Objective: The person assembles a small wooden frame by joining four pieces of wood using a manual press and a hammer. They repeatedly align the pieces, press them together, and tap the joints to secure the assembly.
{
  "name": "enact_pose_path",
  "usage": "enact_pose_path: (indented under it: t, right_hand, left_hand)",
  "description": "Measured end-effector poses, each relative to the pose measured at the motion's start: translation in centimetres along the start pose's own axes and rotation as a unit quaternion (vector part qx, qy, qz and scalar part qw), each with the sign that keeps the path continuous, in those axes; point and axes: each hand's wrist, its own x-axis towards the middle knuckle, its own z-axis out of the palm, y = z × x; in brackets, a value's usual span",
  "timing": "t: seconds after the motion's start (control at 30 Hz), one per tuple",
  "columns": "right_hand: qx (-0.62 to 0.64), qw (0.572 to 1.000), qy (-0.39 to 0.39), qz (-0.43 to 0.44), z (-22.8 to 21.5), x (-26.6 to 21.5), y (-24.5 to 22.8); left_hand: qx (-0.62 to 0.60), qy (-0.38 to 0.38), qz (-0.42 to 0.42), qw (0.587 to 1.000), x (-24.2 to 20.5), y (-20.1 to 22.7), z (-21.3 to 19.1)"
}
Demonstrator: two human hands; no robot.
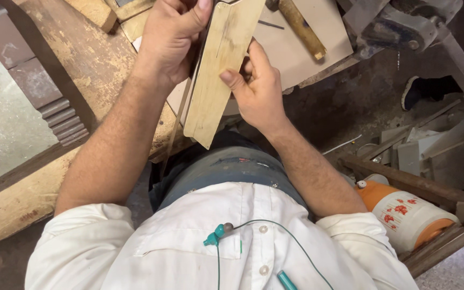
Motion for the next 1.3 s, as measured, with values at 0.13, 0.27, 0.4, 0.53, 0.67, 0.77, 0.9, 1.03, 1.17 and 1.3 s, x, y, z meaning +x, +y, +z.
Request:
enact_pose_path:
  t: [0.13, 0.27, 0.4, 0.53, 0.67, 0.77, 0.9, 1.03, 1.17, 1.3]
  right_hand:
    - [0.068, 0.997, -0.015, 0.039, -0.4, -0.2, 1.0]
    - [0.057, 0.998, -0.018, 0.013, -0.5, -0.5, 1.3]
    - [0.033, 0.998, -0.017, 0.043, -0.9, -0.5, 1.1]
    - [0.017, 0.998, -0.014, 0.052, -1.0, -0.7, 0.9]
    - [0.001, 0.999, -0.013, 0.042, -0.9, -1.1, 1.1]
    - [0.036, 0.999, -0.012, 0.024, -0.7, -1.3, 1.3]
    - [0.043, 0.999, -0.007, 0.014, -0.6, -1.6, 1.7]
    - [0.056, 0.998, -0.011, 0.015, -0.6, -1.8, 2.0]
    - [0.039, 0.999, -0.012, 0.025, -0.7, -1.7, 2.0]
    - [0.042, 0.999, -0.009, 0.021, -0.8, -1.6, 2.0]
  left_hand:
    - [-0.017, -0.022, -0.031, 0.999, 0.0, -0.5, -0.4]
    - [0.033, -0.067, -0.002, 0.997, -0.1, -0.8, -1.3]
    - [0.224, -0.083, 0.013, 0.971, -0.1, -0.4, -2.5]
    - [0.204, -0.178, 0.050, 0.961, -0.5, 0.7, -2.4]
    - [0.239, -0.176, 0.011, 0.955, -0.9, 1.3, -2.3]
    - [0.306, -0.162, 0.031, 0.938, -1.1, 1.3, -2.5]
    - [0.375, -0.133, 0.007, 0.917, -1.0, 1.2, -2.9]
    - [0.384, -0.136, -0.019, 0.913, -0.9, 1.1, -3.1]
    - [0.397, -0.144, -0.010, 0.906, -0.6, 1.0, -2.9]
    - [0.360, -0.144, -0.033, 0.921, -0.3, 0.7, -2.7]
